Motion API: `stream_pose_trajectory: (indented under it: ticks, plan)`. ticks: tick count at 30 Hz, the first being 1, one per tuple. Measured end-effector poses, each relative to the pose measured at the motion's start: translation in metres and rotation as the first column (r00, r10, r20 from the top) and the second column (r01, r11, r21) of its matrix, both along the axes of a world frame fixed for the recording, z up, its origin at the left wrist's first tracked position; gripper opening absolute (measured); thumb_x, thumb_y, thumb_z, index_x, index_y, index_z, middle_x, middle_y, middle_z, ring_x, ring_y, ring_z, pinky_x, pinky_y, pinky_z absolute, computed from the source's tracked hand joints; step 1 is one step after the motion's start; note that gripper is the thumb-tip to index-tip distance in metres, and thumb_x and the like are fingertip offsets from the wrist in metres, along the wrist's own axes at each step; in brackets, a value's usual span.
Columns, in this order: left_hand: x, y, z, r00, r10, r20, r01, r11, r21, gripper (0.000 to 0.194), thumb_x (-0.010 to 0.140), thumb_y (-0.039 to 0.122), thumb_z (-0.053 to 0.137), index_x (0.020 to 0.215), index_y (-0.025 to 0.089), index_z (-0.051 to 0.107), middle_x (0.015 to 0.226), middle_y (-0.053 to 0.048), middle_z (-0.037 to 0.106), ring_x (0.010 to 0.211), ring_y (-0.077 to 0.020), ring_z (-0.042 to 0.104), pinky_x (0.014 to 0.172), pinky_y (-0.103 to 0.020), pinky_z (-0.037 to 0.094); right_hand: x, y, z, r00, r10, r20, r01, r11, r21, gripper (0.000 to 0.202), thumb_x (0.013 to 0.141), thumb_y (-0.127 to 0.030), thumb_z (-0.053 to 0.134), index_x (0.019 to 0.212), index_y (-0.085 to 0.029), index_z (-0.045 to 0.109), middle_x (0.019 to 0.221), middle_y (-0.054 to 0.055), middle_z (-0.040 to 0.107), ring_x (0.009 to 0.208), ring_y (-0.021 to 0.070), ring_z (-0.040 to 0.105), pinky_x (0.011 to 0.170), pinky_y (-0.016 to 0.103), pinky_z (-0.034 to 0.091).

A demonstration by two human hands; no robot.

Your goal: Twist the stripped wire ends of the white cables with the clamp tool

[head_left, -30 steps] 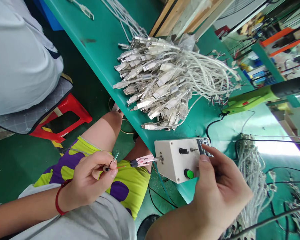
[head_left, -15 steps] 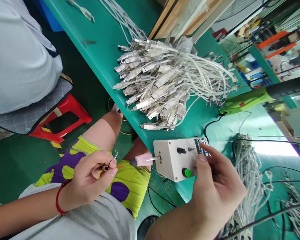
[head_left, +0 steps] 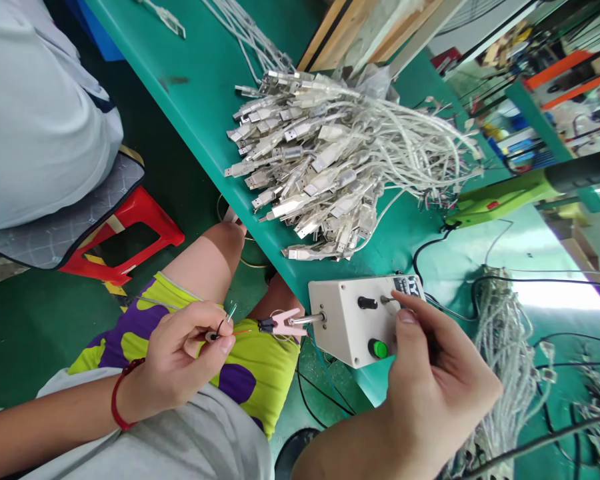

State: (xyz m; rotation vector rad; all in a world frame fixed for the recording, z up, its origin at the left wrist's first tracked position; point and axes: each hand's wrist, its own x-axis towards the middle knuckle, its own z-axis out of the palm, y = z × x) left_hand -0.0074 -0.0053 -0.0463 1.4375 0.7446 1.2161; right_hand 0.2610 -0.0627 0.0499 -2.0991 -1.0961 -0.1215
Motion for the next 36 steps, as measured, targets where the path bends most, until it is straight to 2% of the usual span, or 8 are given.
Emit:
stream_pose_trajectory:
  ticks: [7, 12, 16, 22, 28, 36]
  plan:
    - [0.0007, -0.0009, 0.0009, 1.0, -0.002, 0.014, 0.002, 1.0, -0.015, 0.024, 0.097, 0.003, 0.067, 0.107, 0.024, 0.07, 0.083, 0.002, 0.069, 0.056, -0.0091, 0.061, 0.055, -0.017, 0.053, -0.0038, 0.0041, 0.0, 0.998, -0.013, -0.068, 0.02, 0.996, 0.09, 0.016, 0.091, -0.024, 0.076, 0.1, -0.018, 0.088, 0.076, 0.0, 0.069, 0.063, 0.0127, 0.056, 0.056, 0.025, 0.04]
    - [0.0012, 0.0, 0.0013, 1.0, 0.002, 0.013, -0.002, 1.0, -0.02, 0.024, 0.095, 0.002, 0.068, 0.106, 0.023, 0.071, 0.083, 0.002, 0.069, 0.058, -0.0092, 0.064, 0.059, -0.017, 0.057, -0.0038, 0.0034, -0.0011, 0.99, 0.007, -0.144, 0.016, 0.987, 0.159, 0.037, 0.091, -0.023, 0.079, 0.128, -0.02, 0.085, 0.079, -0.003, 0.066, 0.058, 0.0102, 0.049, 0.052, 0.025, 0.038]
    - [0.0026, 0.0002, -0.0002, 1.0, 0.006, 0.02, -0.006, 1.0, -0.015, 0.025, 0.094, 0.001, 0.068, 0.104, 0.023, 0.071, 0.083, 0.002, 0.069, 0.057, -0.0092, 0.063, 0.057, -0.016, 0.056, -0.0027, 0.0041, -0.002, 0.988, 0.027, -0.154, 0.001, 0.983, 0.181, 0.041, 0.091, -0.022, 0.079, 0.132, -0.02, 0.084, 0.079, -0.002, 0.067, 0.058, 0.0103, 0.05, 0.052, 0.026, 0.038]
    - [0.0006, -0.0025, -0.0028, 1.0, 0.017, 0.014, -0.017, 1.0, 0.002, 0.027, 0.095, -0.001, 0.068, 0.108, 0.023, 0.071, 0.085, 0.001, 0.07, 0.059, -0.0095, 0.065, 0.06, -0.017, 0.058, -0.0012, 0.0051, -0.004, 0.978, 0.003, -0.209, 0.044, 0.975, 0.217, 0.057, 0.09, -0.02, 0.079, 0.147, -0.02, 0.076, 0.076, -0.002, 0.068, 0.061, 0.0133, 0.057, 0.057, 0.026, 0.045]
    - [-0.0022, -0.0031, -0.0021, 1.0, 0.02, -0.007, -0.02, 1.0, 0.023, 0.026, 0.095, 0.0, 0.068, 0.106, 0.023, 0.071, 0.085, 0.002, 0.07, 0.059, -0.0084, 0.065, 0.061, -0.015, 0.058, 0.0011, 0.0051, -0.0062, 0.983, 0.024, -0.182, 0.022, 0.969, 0.248, 0.054, 0.088, -0.025, 0.081, 0.142, -0.016, 0.079, 0.075, 0.0, 0.067, 0.06, 0.0146, 0.055, 0.053, 0.027, 0.043]
    - [-0.0016, -0.001, -0.0028, 0.999, 0.027, 0.025, -0.028, 0.999, 0.031, 0.024, 0.095, 0.001, 0.069, 0.108, 0.021, 0.072, 0.088, -0.001, 0.073, 0.063, -0.0108, 0.07, 0.062, -0.017, 0.062, -0.0029, 0.0069, -0.005, 0.981, 0.036, -0.189, 0.005, 0.977, 0.213, 0.038, 0.092, -0.024, 0.079, 0.129, -0.021, 0.085, 0.075, -0.003, 0.062, 0.063, 0.0123, 0.055, 0.057, 0.025, 0.044]
